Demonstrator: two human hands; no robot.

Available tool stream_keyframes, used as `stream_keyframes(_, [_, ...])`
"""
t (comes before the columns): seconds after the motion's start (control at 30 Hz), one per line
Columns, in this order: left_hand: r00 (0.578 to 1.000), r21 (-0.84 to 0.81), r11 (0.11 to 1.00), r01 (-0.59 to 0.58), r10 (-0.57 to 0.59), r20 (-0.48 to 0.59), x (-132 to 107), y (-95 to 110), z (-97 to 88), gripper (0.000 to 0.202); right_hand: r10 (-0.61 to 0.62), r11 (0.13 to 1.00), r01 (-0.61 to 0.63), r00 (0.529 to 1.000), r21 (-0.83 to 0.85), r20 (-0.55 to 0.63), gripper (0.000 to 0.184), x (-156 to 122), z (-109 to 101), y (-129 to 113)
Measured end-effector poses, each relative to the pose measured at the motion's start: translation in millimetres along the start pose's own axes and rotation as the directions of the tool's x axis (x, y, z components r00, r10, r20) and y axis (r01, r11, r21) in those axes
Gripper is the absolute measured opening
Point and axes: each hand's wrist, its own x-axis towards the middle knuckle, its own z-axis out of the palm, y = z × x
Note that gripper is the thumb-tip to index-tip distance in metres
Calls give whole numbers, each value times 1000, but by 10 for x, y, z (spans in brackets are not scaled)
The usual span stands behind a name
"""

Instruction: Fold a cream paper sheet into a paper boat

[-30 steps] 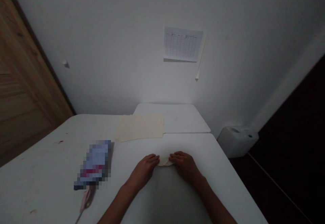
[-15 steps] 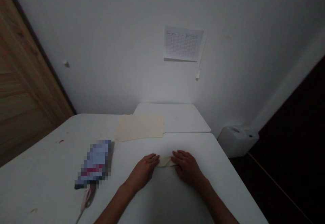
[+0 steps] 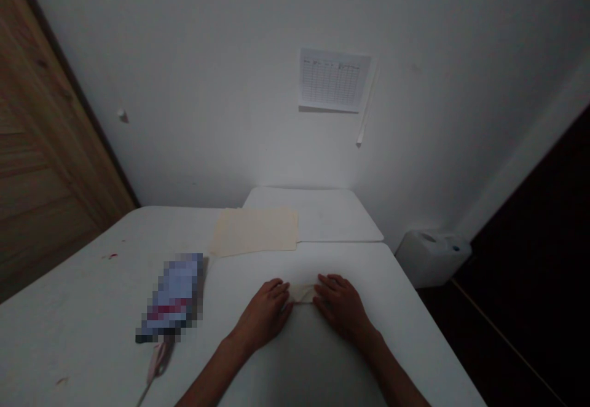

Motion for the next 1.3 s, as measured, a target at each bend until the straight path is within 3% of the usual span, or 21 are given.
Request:
stream_keyframes(0.2, [997,-53,996,72,-73,-23,178,112,68,8,82,994,-73,989,78,-120,23,64,78,-19])
stream_keyframes(0.43, [988,-157,976,152,-155,-7,156,58,113,33,182,964,-155,977,216,-112,19,183,116,-21])
stream_keyframes(0.67, [976,-268,939,214,-214,28,266,135,-22,14,275,768,-217,961,603,-5,15,242,101,-24])
stream_keyframes(0.97, [930,-509,778,368,-298,216,447,225,-38,27,285,677,-185,958,713,-22,18,225,51,-29])
stream_keyframes(1.1, [928,-533,761,371,-290,233,431,237,-25,30,263,707,-182,965,683,-15,20,225,49,-35])
stream_keyframes(1.3, [933,-442,824,354,-279,227,435,214,-4,31,232,783,-172,972,598,-24,18,246,87,-41])
